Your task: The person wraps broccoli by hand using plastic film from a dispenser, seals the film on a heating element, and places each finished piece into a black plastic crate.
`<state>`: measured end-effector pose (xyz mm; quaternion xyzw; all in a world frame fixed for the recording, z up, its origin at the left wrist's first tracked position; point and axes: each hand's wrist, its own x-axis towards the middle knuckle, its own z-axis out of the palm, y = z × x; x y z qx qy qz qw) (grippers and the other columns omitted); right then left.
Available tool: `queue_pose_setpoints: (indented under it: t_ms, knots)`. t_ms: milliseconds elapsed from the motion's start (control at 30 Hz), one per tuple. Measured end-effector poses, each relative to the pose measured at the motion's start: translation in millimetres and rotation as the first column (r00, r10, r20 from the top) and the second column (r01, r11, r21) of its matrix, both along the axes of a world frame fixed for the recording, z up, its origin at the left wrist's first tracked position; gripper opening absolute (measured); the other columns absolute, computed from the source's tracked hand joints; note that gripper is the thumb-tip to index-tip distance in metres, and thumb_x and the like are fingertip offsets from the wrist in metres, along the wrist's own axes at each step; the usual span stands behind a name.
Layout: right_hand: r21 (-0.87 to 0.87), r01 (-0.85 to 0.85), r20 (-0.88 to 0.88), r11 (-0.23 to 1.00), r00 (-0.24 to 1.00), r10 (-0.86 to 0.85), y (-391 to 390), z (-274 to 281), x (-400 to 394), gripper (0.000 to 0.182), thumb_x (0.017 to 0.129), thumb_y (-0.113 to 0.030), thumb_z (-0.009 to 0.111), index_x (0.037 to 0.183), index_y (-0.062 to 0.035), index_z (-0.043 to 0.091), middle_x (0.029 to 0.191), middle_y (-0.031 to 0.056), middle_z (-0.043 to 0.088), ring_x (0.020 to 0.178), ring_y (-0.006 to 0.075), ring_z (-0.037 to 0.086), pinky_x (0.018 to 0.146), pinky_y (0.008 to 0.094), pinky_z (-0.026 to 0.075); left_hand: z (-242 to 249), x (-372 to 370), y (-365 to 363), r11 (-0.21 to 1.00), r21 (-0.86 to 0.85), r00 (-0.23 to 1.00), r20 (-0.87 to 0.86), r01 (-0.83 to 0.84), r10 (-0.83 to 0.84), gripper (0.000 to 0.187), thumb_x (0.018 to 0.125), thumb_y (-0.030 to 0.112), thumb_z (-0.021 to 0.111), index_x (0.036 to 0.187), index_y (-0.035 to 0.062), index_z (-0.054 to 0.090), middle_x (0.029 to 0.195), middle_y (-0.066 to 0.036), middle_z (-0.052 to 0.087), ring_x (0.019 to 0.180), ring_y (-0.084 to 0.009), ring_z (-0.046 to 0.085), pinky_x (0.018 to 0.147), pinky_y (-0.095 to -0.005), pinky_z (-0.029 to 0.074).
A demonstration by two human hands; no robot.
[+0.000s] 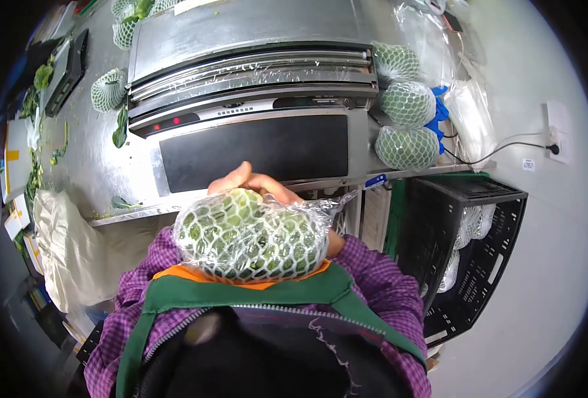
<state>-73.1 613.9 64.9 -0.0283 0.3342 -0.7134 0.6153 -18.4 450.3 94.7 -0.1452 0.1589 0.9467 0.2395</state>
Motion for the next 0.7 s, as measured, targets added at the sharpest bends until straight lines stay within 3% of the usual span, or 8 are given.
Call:
queue_pose_setpoints:
  t_ms: [133,233,267,333,433,533,567,700]
  knots:
    - [0.333,-0.265,0.046,0.905,0.963,0.265,50.7,-44.3,-23.5,0.050,0.095,-0.028,0.047,0.133,0.0046,0.041,0.136,0.0133,0.045,0.123,0.0208,0.045,0.106,0.0363,0.033,-48.4,15.7,-0.9,0.983,0.183,0.987,-0.160,0.021,0.008,0.055,0.099,0.038,0.030,0.105,-0.0080,0.060,0.120,-0.022,0.056,0.110,-0.0263,0.055,0.095,-0.0371,0.044]
    - [0.129,0.081,-0.352,0.988,0.935,-0.031,32.5,27.6,-40.1,0.054,0.099,-0.037,0.034,0.128,0.0074,0.045,0.133,0.0143,0.048,0.123,0.0227,0.046,0.106,0.0363,0.033,-56.4,33.9,2.5,0.922,0.384,0.990,-0.104,-0.051,0.098,0.050,0.100,0.035,0.032,0.108,-0.0064,0.058,0.114,-0.019,0.060,0.103,-0.0246,0.058,0.089,-0.0359,0.047]
    - [0.105,-0.018,-0.606,0.994,0.791,0.078,27.6,47.4,-38.9,0.062,0.095,-0.047,0.037,0.128,0.0044,0.047,0.134,0.0180,0.047,0.124,0.0277,0.046,0.106,0.0364,0.033,-51.2,42.5,3.8,0.923,0.381,0.993,-0.072,-0.063,0.097,0.049,0.100,0.035,0.032,0.108,-0.0062,0.058,0.113,-0.019,0.060,0.102,-0.0244,0.059,0.089,-0.0357,0.047]
    - [0.144,-0.238,-0.973,0.960,0.145,0.182,8.5,78.5,-45.9,0.064,0.088,-0.049,0.051,0.128,0.0001,0.049,0.133,0.0206,0.047,0.125,0.0338,0.043,0.106,0.0387,0.032,-43.5,54.4,3.6,0.927,0.364,0.994,-0.025,-0.090,0.106,0.048,0.100,0.035,0.032,0.108,-0.0058,0.058,0.112,-0.018,0.060,0.101,-0.0240,0.059,0.088,-0.0354,0.048]
    - [0.156,-0.380,-0.987,0.912,-0.100,0.127,2.8,97.6,-44.1,0.073,0.077,-0.046,0.066,0.132,-0.0028,0.044,0.135,0.0243,0.042,0.126,0.0377,0.040,0.103,0.0449,0.034,-35.8,63.9,4.4,0.944,0.303,0.992,0.041,-0.126,0.119,0.047,0.100,0.034,0.033,0.109,-0.0052,0.057,0.110,-0.017,0.061,0.099,-0.0234,0.059,0.086,-0.0348,0.048]
    - [0.208,-0.231,-0.970,0.950,0.073,0.231,-8.7,107.1,-42.9,0.093,0.067,-0.050,0.074,0.139,-0.0054,0.035,0.140,0.0218,0.037,0.126,0.0379,0.040,0.104,0.0444,0.033,-31.6,63.2,6.4,0.963,0.223,0.985,0.114,-0.149,0.126,0.046,0.100,0.034,0.034,0.110,-0.0046,0.057,0.108,-0.016,0.061,0.096,-0.0228,0.060,0.085,-0.0343,0.048]
    - [0.299,-0.223,-0.954,0.928,-0.036,0.298,-11.2,107.4,-40.5,0.104,0.063,-0.050,0.076,0.143,-0.0077,0.025,0.142,0.0218,0.032,0.125,0.0384,0.041,0.103,0.0447,0.034,-28.4,61.7,6.5,0.969,0.189,0.982,0.132,-0.156,0.133,0.046,0.100,0.034,0.034,0.110,-0.0044,0.057,0.107,-0.016,0.062,0.096,-0.0226,0.060,0.084,-0.0341,0.049]
    - [0.352,-0.245,-0.916,0.903,0.110,0.387,-0.9,90.5,-56.0,0.101,0.060,-0.048,0.079,0.139,-0.0073,0.030,0.130,0.0227,0.045,0.113,0.0397,0.050,0.094,0.0449,0.042,-19.5,24.7,28.4,0.983,0.030,0.957,0.234,-0.182,0.170,0.044,0.100,0.034,0.035,0.111,-0.0036,0.056,0.105,-0.015,0.062,0.093,-0.0217,0.060,0.082,-0.0334,0.049]
